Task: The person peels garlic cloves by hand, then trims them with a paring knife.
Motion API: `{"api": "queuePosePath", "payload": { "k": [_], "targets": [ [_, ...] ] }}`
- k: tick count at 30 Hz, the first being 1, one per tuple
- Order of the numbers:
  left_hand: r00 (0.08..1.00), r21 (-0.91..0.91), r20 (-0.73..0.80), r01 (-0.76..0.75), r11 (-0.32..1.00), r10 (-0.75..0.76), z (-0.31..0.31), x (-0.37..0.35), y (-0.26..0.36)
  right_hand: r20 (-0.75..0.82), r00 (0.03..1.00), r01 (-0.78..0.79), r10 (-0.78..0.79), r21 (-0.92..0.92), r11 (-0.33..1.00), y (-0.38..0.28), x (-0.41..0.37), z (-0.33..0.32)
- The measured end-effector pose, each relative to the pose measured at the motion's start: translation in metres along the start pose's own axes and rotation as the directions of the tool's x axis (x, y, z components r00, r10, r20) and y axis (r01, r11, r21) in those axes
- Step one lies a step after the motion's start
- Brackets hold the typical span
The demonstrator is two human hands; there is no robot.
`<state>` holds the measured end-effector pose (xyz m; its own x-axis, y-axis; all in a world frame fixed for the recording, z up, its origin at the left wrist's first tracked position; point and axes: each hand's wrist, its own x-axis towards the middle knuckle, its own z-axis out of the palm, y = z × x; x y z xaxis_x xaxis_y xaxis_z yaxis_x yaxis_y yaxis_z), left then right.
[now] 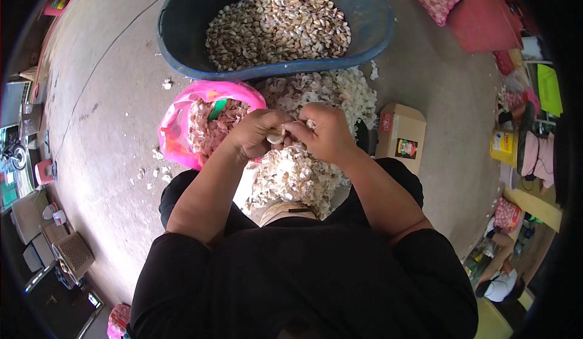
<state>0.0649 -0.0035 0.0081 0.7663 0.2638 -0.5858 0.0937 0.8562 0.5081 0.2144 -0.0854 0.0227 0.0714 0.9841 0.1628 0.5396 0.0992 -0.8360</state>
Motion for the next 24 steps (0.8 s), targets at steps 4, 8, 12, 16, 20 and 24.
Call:
{"api": "queuePosePath", "payload": {
  "k": [4,8,12,16,20,24],
  "targets": [
    [0.998,-0.06,0.047,-0.027,0.998,0.03,-0.005,0.004,-0.004,-0.046,0.999,0.011,-0.009,0.031,0.999,0.004,0.001,-0.002],
    [0.998,-0.172,0.069,0.021,0.985,-0.01,-0.005,0.01,-0.01,-0.114,0.985,0.13,-0.127,0.024,0.991,0.012,-0.001,0.006],
    [0.995,-0.213,-0.094,-0.046,0.976,0.026,-0.009,0.021,-0.005,-0.086,0.978,-0.162,0.189,0.253,0.954,0.014,0.005,-0.002],
    [0.882,-0.037,-0.312,-0.383,0.923,0.353,-0.018,0.042,0.061,-0.107,0.909,-0.362,0.402,0.273,0.891,0.02,0.011,-0.01],
    [0.709,0.133,-0.57,-0.42,0.898,0.416,-0.014,0.046,0.104,0.109,0.748,-0.566,0.654,0.62,0.544,0.029,0.012,-0.011],
    [0.831,0.667,-0.285,-0.185,0.721,0.477,-0.02,0.034,0.061,0.279,0.79,-0.485,0.545,0.829,0.279,0.032,0.011,-0.009]
  ]
}}
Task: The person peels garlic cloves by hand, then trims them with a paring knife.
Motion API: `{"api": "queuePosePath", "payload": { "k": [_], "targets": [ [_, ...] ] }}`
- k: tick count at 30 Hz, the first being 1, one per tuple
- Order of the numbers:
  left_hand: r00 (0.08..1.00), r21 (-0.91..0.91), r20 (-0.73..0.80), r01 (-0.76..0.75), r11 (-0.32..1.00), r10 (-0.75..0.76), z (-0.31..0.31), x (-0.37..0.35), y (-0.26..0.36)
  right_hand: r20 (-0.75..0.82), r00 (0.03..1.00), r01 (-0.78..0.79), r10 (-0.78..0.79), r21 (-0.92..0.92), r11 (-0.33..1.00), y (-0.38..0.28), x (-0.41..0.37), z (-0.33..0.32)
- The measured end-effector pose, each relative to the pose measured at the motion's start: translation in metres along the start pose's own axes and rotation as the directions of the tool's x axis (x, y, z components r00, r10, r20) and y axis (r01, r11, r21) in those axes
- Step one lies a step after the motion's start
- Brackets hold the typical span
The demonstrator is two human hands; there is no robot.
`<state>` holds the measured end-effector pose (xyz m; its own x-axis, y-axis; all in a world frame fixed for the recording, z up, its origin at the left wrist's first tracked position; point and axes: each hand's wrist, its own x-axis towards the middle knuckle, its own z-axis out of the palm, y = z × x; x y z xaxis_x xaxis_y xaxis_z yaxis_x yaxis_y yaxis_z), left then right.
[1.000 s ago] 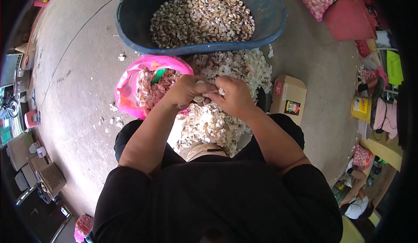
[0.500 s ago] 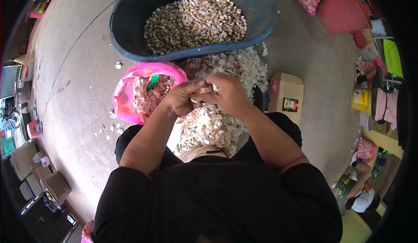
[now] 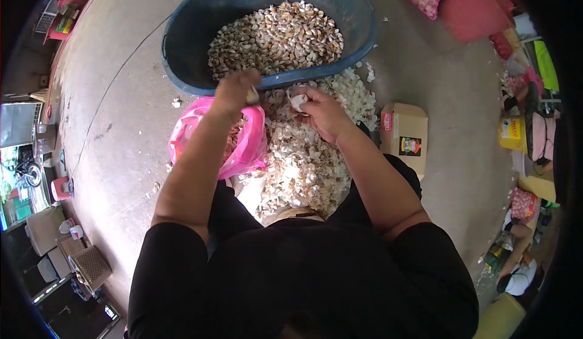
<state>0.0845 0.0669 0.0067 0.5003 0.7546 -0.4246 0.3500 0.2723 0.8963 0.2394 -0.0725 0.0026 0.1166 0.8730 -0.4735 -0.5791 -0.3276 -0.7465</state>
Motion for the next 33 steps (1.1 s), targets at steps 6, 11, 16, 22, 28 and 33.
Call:
{"api": "queuePosePath", "payload": {
  "k": [6,11,16,22,28,33],
  "targets": [
    [0.981,-0.229,0.177,0.116,0.967,-0.076,0.039,-0.082,-0.009,0.198,0.98,0.097,-0.034,-0.321,0.942,-0.004,-0.009,0.01],
    [0.992,-0.186,0.111,-0.046,0.981,0.067,0.035,-0.077,-0.023,0.218,0.913,0.4,-0.345,-0.646,0.649,0.012,-0.006,0.009],
    [0.983,-0.286,0.176,0.01,0.958,0.042,0.035,-0.067,-0.021,0.101,0.948,0.308,-0.303,-0.545,0.78,0.021,0.0,0.009],
    [0.939,0.134,0.103,-0.339,0.931,0.327,0.026,-0.057,-0.029,0.208,0.826,0.506,-0.523,-0.682,0.528,0.023,0.0,0.02],
    [0.945,0.169,-0.002,-0.322,0.932,0.327,0.033,-0.064,-0.023,0.311,0.701,0.565,-0.641,-0.791,0.234,0.022,-0.001,0.028],
    [0.902,0.287,-0.103,-0.377,0.881,0.42,0.047,-0.066,-0.029,0.284,0.655,0.539,-0.7,-0.825,0.171,0.025,-0.004,0.032]
  ]
}}
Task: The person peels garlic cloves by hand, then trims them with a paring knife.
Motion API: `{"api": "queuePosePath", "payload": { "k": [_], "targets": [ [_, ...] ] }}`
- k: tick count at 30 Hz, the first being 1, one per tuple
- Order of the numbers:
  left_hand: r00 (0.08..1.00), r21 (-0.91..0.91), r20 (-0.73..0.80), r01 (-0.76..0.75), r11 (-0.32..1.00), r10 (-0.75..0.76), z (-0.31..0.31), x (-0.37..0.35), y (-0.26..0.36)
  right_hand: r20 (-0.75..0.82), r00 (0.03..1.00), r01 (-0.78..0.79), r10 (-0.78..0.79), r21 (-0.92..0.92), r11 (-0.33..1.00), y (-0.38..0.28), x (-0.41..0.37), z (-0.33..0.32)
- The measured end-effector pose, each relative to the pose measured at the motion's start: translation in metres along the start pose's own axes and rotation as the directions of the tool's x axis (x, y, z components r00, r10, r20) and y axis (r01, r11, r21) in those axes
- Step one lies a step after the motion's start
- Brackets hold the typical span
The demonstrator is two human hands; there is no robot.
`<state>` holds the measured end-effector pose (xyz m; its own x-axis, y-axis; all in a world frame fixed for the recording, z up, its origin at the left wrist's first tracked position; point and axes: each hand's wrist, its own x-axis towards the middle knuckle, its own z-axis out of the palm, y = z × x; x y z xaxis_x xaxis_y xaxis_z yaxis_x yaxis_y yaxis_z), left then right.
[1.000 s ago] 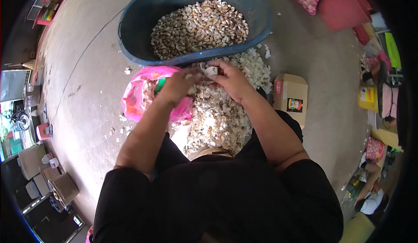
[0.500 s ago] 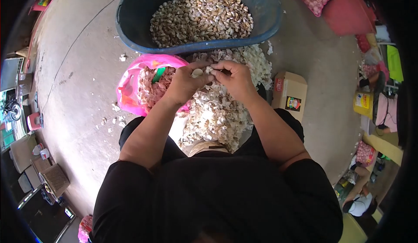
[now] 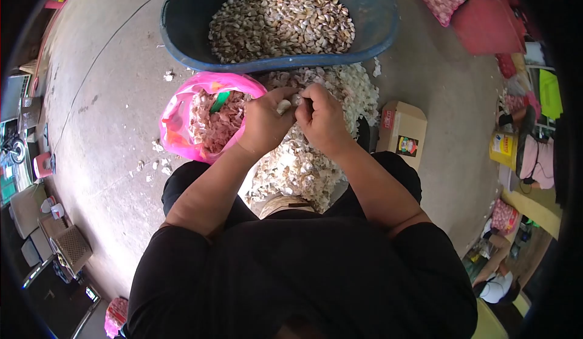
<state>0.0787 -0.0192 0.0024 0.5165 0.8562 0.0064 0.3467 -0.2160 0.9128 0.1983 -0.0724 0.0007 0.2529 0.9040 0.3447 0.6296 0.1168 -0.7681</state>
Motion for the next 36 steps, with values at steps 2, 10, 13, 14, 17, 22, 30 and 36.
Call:
{"api": "queuePosePath", "payload": {
  "k": [2,10,13,14,17,22,30,36],
  "targets": [
    [0.999,0.062,-0.035,-0.032,0.998,0.034,0.002,-0.003,0.006,-0.005,1.0,-0.027,0.027,0.018,0.999,-0.001,-0.001,-0.001],
    [0.994,0.021,-0.104,-0.039,0.999,0.041,0.009,-0.006,0.009,0.04,0.981,-0.195,0.191,0.139,0.971,0.001,0.0,-0.005],
    [0.979,0.15,-0.127,-0.138,0.979,0.158,0.012,-0.008,0.006,0.019,0.97,-0.243,0.243,0.132,0.961,0.001,-0.003,-0.002],
    [0.971,0.179,-0.145,-0.165,0.97,0.192,0.014,-0.007,0.004,0.005,0.968,-0.249,0.25,0.132,0.96,0.002,-0.002,-0.001],
    [0.947,0.237,-0.177,-0.222,0.946,0.267,0.02,-0.005,0.0,-0.001,0.953,-0.301,0.303,0.123,0.946,0.005,-0.002,0.003],
    [0.966,0.323,-0.084,-0.207,0.924,0.246,0.019,-0.001,-0.002,0.143,0.909,-0.412,0.392,0.157,0.897,0.013,0.001,-0.002],
    [0.938,-0.307,0.264,0.304,0.902,-0.226,-0.016,0.015,0.01,0.249,0.922,-0.382,0.297,0.453,0.805,0.021,0.007,-0.019],
    [0.9,-0.464,0.383,0.382,0.799,-0.208,-0.016,0.016,-0.003,0.264,0.948,-0.19,0.176,0.026,0.981,0.004,0.007,-0.026]
  ]
}}
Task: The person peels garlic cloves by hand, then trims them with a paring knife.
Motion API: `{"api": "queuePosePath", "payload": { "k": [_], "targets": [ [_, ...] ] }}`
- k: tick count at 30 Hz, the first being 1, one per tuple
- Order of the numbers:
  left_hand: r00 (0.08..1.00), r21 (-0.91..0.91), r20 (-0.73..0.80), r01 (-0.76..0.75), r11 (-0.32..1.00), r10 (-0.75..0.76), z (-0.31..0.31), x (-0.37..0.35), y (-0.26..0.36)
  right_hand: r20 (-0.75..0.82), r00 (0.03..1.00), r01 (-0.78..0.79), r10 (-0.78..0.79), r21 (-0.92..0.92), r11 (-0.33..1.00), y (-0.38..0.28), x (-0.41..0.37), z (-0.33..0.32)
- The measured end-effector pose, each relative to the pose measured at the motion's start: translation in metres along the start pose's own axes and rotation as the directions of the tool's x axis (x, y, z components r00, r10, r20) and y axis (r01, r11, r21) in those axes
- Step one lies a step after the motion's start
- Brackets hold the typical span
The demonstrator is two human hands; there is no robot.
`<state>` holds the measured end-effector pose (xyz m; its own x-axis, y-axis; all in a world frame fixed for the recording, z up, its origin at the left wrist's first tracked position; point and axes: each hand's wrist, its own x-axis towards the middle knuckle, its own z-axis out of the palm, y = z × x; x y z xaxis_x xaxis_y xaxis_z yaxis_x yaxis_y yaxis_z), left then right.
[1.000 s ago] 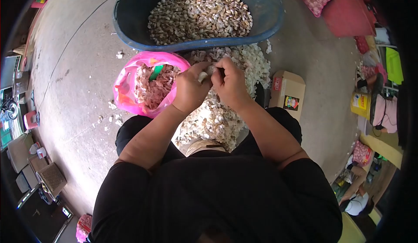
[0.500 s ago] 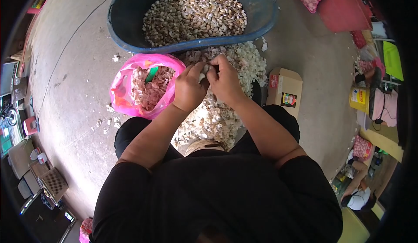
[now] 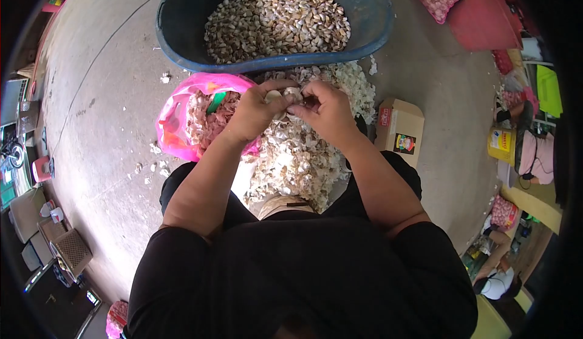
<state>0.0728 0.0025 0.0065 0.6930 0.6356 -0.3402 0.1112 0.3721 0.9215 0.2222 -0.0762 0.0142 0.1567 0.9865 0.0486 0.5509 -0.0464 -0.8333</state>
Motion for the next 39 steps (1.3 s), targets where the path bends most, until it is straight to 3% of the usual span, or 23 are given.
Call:
{"api": "queuePosePath", "payload": {
  "k": [3,6,9,12,15,16,19,22,25,28,33,37,39],
  "targets": [
    [1.0,-0.008,0.012,-0.02,1.0,0.02,0.0,0.002,-0.006,-0.082,0.986,0.128,-0.144,-0.18,0.975,0.005,-0.001,0.007],
    [0.996,-0.018,-0.036,-0.083,0.996,0.082,0.004,0.003,-0.013,-0.055,0.971,0.212,-0.232,-0.249,0.945,0.002,-0.002,0.006],
    [0.989,0.099,-0.121,-0.067,0.993,0.079,0.009,0.001,-0.018,-0.041,0.974,0.214,-0.224,-0.168,0.962,0.006,-0.001,0.006],
    [0.985,0.063,-0.139,-0.091,0.994,0.099,0.013,0.0,-0.022,0.06,0.949,0.317,-0.311,-0.188,0.93,0.016,-0.004,0.011],
    [0.984,0.109,-0.169,-0.039,0.993,0.057,0.012,0.0,-0.018,0.015,0.966,0.258,-0.259,-0.159,0.953,0.012,-0.006,0.013],
    [0.989,0.017,-0.137,-0.045,0.999,0.047,0.014,-0.003,-0.007,-0.004,0.969,0.244,-0.247,-0.145,0.959,0.011,-0.006,0.013],
    [0.996,0.05,-0.077,-0.032,0.998,0.036,0.004,0.0,-0.005,-0.095,0.98,0.158,-0.175,-0.164,0.974,0.003,-0.003,0.005],
    [0.996,0.136,-0.069,-0.039,0.99,0.049,0.003,0.002,-0.015,-0.093,0.963,0.224,-0.253,-0.245,0.943,0.002,-0.004,0.011],
    [0.989,0.17,-0.125,-0.059,0.984,0.08,0.006,0.0,-0.019,-0.01,0.974,0.218,-0.226,-0.238,0.947,0.012,-0.005,0.016],
    [0.975,0.34,-0.203,-0.02,0.94,0.094,0.015,-0.008,-0.008,0.009,0.973,0.229,-0.232,-0.202,0.952,0.018,-0.006,0.019],
    [0.947,0.312,-0.261,-0.1,0.945,0.186,0.02,-0.009,-0.023,0.055,0.975,0.222,-0.216,-0.231,0.947,0.02,-0.006,0.02],
    [0.939,0.304,-0.305,-0.061,0.951,0.158,0.026,-0.015,-0.016,0.066,0.977,0.212,-0.204,-0.179,0.961,0.019,-0.008,0.021],
    [0.963,0.312,-0.268,0.047,0.949,0.04,0.023,-0.015,-0.009,0.113,0.982,0.166,-0.149,-0.167,0.972,0.022,-0.008,0.022]
  ]
}}
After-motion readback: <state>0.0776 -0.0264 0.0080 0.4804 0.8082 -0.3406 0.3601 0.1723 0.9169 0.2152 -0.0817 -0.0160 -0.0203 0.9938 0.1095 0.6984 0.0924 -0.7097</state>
